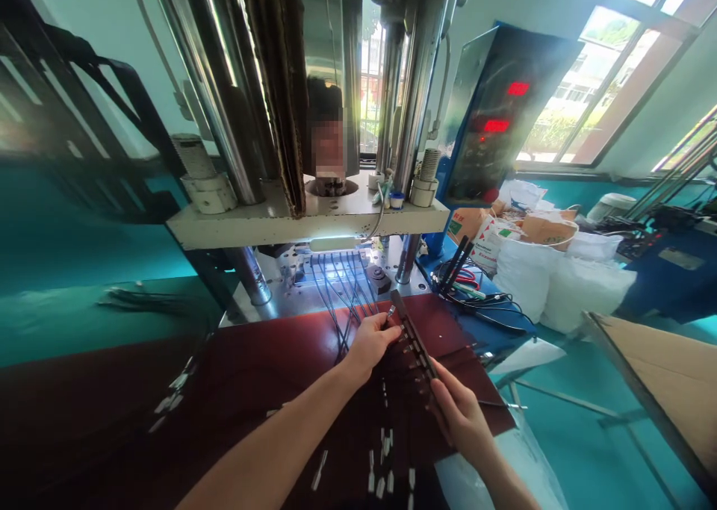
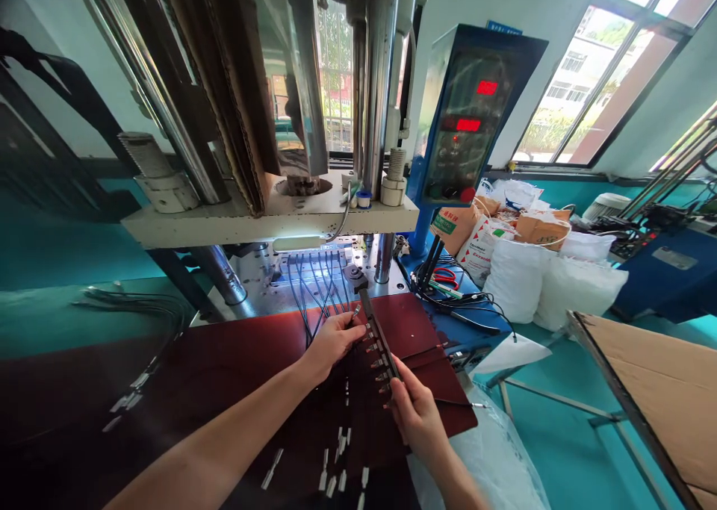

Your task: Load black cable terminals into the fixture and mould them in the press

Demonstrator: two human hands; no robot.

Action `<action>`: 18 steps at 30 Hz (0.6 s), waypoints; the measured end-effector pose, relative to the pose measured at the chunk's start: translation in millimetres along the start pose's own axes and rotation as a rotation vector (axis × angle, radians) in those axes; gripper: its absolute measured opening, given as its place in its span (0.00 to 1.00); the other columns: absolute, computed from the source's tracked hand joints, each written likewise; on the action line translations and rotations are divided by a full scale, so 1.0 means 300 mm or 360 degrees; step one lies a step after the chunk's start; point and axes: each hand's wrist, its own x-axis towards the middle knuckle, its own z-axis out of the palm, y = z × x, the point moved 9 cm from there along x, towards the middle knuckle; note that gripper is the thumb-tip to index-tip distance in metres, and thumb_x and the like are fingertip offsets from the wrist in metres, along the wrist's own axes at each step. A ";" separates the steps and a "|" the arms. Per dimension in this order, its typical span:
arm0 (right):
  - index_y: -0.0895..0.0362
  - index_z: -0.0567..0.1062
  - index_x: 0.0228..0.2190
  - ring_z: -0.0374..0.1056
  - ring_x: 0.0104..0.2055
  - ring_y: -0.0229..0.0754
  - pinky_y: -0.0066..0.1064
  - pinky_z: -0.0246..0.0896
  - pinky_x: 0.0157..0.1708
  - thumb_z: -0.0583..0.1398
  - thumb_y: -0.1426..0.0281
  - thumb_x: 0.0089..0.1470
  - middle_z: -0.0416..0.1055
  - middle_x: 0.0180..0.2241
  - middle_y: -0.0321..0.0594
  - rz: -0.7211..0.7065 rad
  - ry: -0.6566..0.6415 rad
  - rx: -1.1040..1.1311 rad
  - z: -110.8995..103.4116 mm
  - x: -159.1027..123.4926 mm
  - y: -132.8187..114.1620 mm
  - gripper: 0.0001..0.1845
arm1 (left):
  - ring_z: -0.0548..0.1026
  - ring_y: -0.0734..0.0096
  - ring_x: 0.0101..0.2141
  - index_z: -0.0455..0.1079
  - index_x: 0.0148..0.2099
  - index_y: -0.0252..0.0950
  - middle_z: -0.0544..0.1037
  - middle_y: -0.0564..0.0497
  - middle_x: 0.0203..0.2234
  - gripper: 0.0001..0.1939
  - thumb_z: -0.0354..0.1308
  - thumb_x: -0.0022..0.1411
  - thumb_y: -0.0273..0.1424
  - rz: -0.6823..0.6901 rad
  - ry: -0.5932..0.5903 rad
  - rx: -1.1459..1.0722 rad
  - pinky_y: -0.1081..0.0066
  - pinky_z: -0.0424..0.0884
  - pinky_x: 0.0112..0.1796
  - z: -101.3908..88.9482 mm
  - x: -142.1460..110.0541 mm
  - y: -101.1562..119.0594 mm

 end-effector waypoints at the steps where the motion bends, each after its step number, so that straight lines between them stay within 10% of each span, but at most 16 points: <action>1: 0.55 0.66 0.51 0.55 0.17 0.28 0.18 0.50 0.11 0.58 0.51 0.49 0.68 0.25 0.36 -0.0013 -0.0022 -0.0005 0.008 0.000 -0.005 0.32 | 0.62 0.78 0.19 0.61 0.21 0.34 0.64 0.57 0.15 0.10 0.57 0.43 0.33 0.0040 -0.0003 0.0022 0.76 0.56 0.23 -0.005 0.002 -0.001; 12: 0.61 0.62 0.53 0.46 0.10 0.26 0.17 0.39 0.07 0.56 0.50 0.50 0.57 0.14 0.27 -0.0015 0.0015 -0.0001 -0.012 -0.013 -0.011 0.36 | 0.47 0.81 0.13 0.56 0.22 0.36 0.52 0.61 0.09 0.17 0.47 0.56 0.43 -0.0001 0.0021 0.0102 0.76 0.43 0.17 -0.070 0.026 0.051; 18: 0.57 0.56 0.57 0.48 0.11 0.26 0.17 0.42 0.07 0.56 0.52 0.51 0.61 0.17 0.29 0.0039 -0.0056 0.0026 -0.005 -0.014 -0.011 0.37 | 0.62 0.77 0.17 0.64 0.18 0.34 0.66 0.55 0.13 0.12 0.58 0.47 0.34 -0.0140 -0.0202 0.0065 0.77 0.52 0.18 -0.019 0.024 0.023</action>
